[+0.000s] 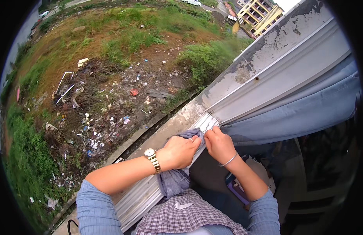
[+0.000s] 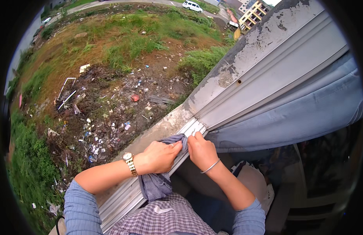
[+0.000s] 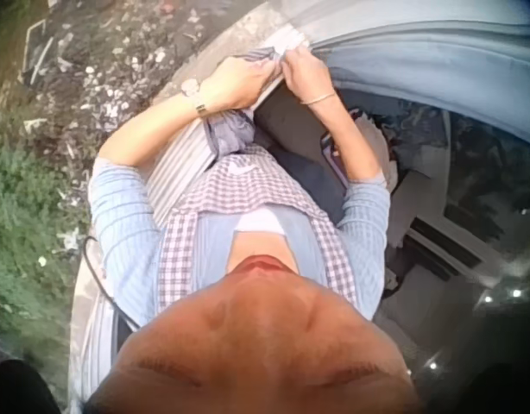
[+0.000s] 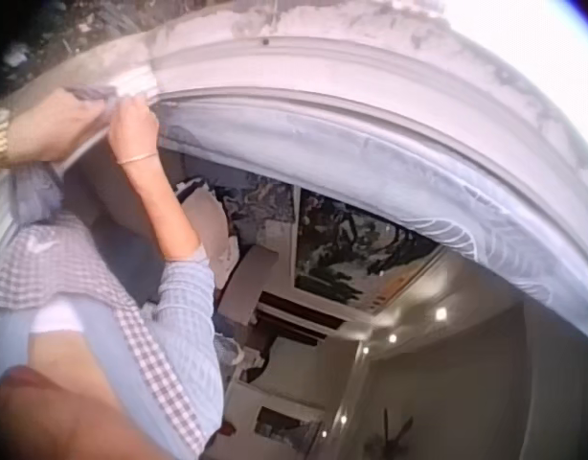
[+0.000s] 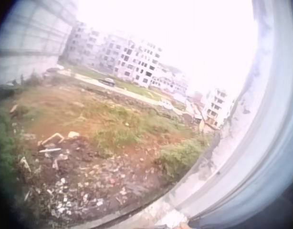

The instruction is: The person cleans a window frame using a wet cloth and a small metal tool. They wipe the frame, scrape debris from grooves, and repeatedly wipe the same areas while standing at an open window.

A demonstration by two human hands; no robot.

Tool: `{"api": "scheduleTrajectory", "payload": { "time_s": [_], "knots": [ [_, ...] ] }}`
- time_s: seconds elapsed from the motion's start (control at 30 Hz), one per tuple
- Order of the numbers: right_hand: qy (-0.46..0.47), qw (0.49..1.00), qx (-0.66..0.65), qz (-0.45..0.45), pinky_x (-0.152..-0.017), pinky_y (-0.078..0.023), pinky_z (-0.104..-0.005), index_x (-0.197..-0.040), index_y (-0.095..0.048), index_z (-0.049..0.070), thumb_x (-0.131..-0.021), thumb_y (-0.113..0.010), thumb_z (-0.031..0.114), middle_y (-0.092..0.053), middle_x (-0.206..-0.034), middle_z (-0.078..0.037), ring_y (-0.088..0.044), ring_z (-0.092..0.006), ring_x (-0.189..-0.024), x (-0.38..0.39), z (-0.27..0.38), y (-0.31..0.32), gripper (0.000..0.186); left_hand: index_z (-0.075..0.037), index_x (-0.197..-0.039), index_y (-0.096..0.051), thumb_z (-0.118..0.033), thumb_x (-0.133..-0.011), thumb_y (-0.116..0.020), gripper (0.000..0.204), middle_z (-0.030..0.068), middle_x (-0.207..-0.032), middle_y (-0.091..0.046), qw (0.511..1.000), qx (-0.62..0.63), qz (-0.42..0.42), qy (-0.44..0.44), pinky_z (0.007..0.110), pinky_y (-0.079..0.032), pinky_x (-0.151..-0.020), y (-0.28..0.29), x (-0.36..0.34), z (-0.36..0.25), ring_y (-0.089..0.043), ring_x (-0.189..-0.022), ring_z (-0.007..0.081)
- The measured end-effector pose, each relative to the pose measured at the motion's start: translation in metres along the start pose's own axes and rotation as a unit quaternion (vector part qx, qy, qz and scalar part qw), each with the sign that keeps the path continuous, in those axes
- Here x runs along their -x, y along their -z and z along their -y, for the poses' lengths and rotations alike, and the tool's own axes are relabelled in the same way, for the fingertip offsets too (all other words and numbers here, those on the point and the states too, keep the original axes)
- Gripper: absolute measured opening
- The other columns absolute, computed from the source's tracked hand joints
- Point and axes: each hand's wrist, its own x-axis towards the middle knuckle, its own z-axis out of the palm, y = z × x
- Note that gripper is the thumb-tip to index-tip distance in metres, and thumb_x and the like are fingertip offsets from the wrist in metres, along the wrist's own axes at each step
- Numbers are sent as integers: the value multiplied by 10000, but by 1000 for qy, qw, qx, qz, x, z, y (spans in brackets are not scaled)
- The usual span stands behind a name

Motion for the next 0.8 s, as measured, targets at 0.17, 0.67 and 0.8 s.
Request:
{"api": "scheduleTrajectory", "payload": {
  "time_s": [0.17,0.67,0.8],
  "knots": [
    [-6,997,29,-65,-614,-523,-472,-852,-626,75,-880,-662,126,-575,-840,-137,-633,-384,-697,-20,-48,4,69,-7,-1126,-455,-116,-839,-534,317,202,-938,-708,998,27,37,53,504,-538,-715,2,-36,-3,-691,-841,394],
    [-30,991,-48,-121,-627,-529,-469,-883,-628,71,-879,-678,122,-596,-883,-136,-640,-386,-730,-1,-50,-4,71,-72,-1274,-467,-138,-872,-533,413,195,-957,-690,999,0,32,30,497,-540,-696,2,-41,2,-680,-852,381],
    [-4,991,-101,-83,-651,-515,-441,-902,-658,34,-852,-693,71,-590,-847,-157,-626,-381,-744,10,-36,4,72,-62,-1217,-471,-114,-858,-556,373,171,-967,-690,999,10,47,12,482,-543,-702,9,-34,-6,-680,-852,376]
  ]
}}
